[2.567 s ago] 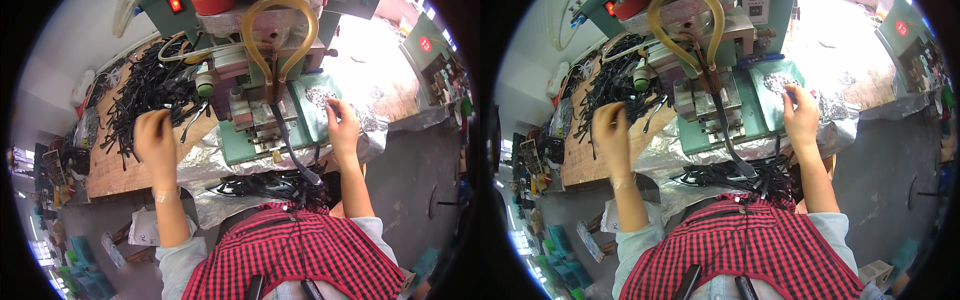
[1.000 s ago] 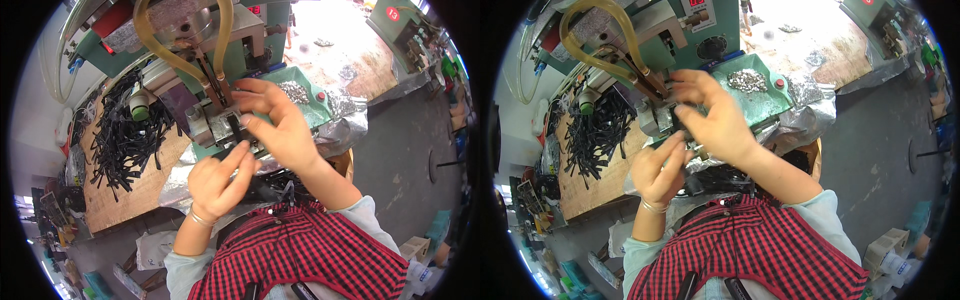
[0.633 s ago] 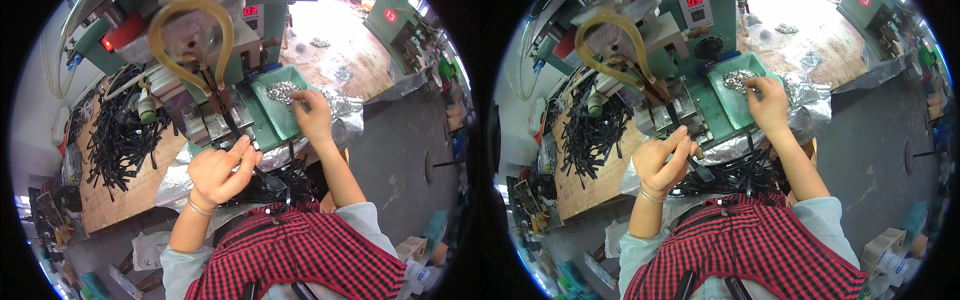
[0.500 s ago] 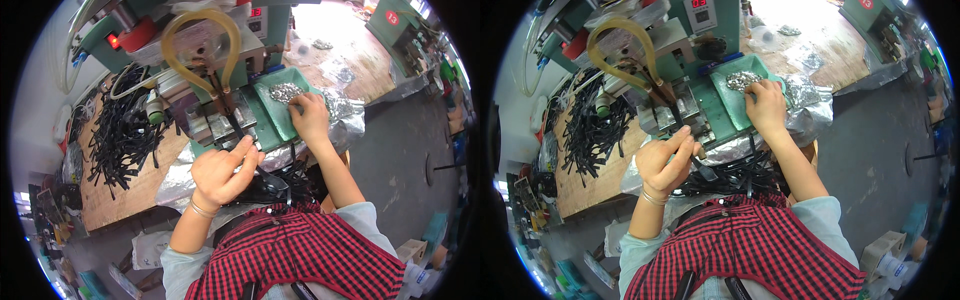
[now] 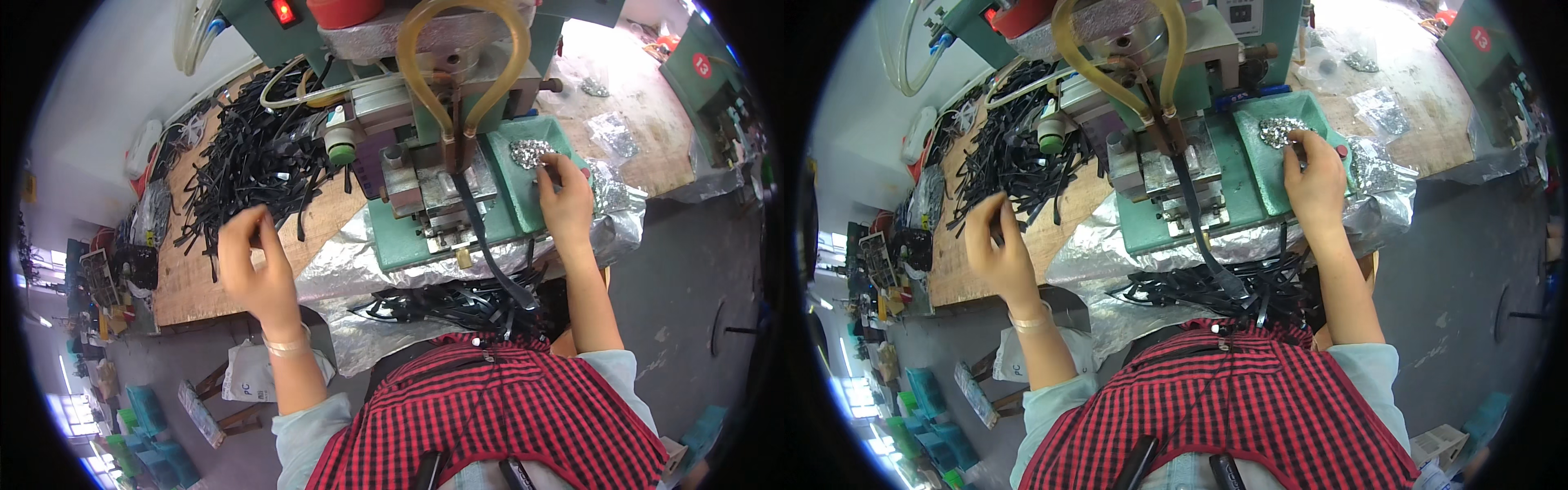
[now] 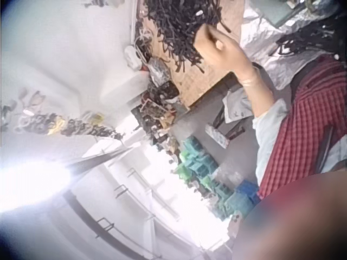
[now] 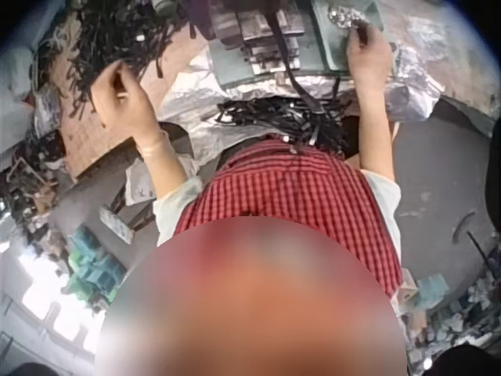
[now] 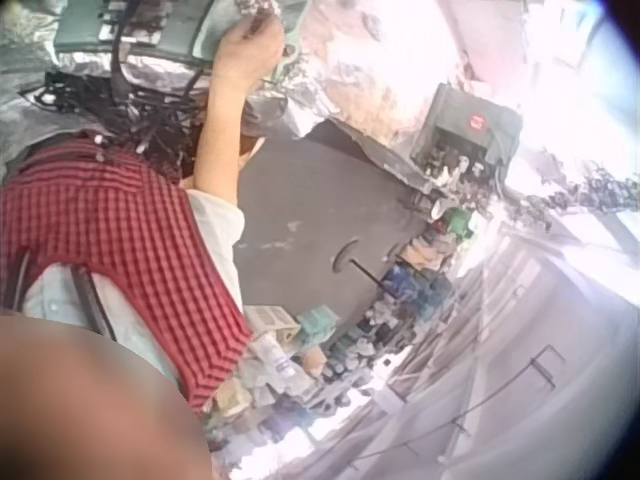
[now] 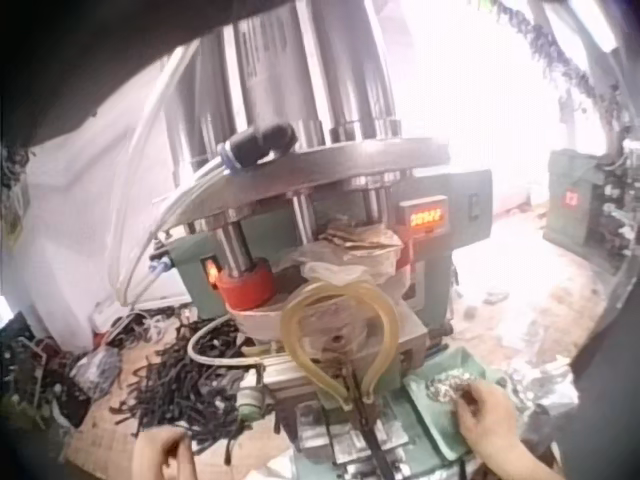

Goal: The person repeatedly picks black wire pieces and small metallic components from trays, inserts them into a press machine, and operates the press to assemble the parts. The assembled components are placed back into a tray on the workbench.

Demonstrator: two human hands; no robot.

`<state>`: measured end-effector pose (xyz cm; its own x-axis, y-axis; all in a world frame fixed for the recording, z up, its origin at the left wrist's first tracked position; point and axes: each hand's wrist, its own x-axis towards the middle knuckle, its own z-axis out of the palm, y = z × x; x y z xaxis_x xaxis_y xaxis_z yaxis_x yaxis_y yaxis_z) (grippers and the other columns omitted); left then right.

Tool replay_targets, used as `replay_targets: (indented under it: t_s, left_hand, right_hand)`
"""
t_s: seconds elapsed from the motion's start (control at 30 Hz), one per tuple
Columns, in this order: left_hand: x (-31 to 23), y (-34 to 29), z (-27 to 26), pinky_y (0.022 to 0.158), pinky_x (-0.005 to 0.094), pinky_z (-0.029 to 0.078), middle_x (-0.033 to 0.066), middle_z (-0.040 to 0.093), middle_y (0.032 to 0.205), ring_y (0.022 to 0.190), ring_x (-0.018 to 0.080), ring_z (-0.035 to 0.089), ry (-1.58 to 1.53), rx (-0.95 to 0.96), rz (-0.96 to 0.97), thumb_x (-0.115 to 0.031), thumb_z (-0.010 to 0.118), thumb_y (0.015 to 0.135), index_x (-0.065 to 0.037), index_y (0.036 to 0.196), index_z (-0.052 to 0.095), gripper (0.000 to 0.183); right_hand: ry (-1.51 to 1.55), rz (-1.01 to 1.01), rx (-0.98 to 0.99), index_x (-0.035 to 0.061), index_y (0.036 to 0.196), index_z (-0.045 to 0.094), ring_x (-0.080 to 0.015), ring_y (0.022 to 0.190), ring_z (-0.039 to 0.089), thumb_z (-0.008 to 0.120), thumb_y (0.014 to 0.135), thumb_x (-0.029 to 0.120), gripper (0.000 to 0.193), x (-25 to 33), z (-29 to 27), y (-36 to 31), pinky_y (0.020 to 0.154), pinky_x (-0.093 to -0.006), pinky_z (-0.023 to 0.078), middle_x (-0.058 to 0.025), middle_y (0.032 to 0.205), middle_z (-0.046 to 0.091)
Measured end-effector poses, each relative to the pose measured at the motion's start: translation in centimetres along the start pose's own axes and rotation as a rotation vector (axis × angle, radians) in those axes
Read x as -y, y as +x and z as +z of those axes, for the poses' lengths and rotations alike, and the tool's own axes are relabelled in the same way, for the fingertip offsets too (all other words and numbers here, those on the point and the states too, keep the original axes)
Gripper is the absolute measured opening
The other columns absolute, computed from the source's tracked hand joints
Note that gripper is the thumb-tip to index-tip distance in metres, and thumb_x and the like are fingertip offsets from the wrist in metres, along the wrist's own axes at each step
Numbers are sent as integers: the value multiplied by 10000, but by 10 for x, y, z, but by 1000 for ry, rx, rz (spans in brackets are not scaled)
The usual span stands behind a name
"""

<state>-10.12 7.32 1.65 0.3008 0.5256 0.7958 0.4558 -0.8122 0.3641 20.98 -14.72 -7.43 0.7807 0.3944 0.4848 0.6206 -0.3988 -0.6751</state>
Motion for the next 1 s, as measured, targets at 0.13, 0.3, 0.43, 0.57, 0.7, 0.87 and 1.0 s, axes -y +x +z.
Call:
replay_targets:
  t_s: [0.13,0.3,0.43,0.57,0.7,0.87,1.0]
  left_hand:
    - [87,-14,51,733,395,528,114,653,978,841,297,664,477,284,-143,-187,796,896,-27,962,706,195]
    - [129,-71,87,718,459,540,142,715,840,819,365,700,346,319,-284,-165,730,907,-57,1003,707,146]
    - [101,-58,70,565,305,455,53,675,686,549,116,568,-96,258,-478,-60,713,948,-63,1272,685,325]
    - [94,-52,46,670,250,580,112,778,980,767,125,717,-559,265,-732,-83,642,1046,7,1296,643,265]
    - [63,-42,57,761,251,615,126,767,1098,985,168,759,-718,161,-596,-120,638,1069,38,1251,627,241]
    - [81,-45,85,556,254,438,9,576,754,588,95,490,-340,207,-458,-125,762,988,24,881,682,200]
    - [49,-66,91,662,254,508,79,686,815,702,132,689,-422,278,-418,-79,719,1000,44,926,671,150]
  right_hand:
    - [27,-117,-33,37,989,746,-336,877,704,741,905,70,90,8,1,6,787,-421,545,-128,960,735]
    - [-94,-150,-117,59,994,753,-331,916,700,736,900,42,97,-14,-6,-8,819,-413,541,-120,967,739]
    - [-155,-195,-217,46,1012,750,-325,930,689,716,900,3,125,-38,-41,-31,824,-412,539,-124,967,729]
    - [-45,-92,-180,22,1032,752,-292,941,698,694,908,-28,146,-36,-52,-43,856,-382,534,-126,988,738]
    - [298,-30,-74,14,1014,765,-255,976,715,703,907,-16,127,28,-43,-37,904,-356,530,-127,1014,756]
    - [522,-213,48,10,1028,744,-192,990,705,728,897,13,132,96,-5,3,914,-329,528,-81,1023,750]
    - [718,-71,79,4,1176,646,-172,969,713,753,861,0,333,105,27,2,887,-312,554,-88,1034,717]
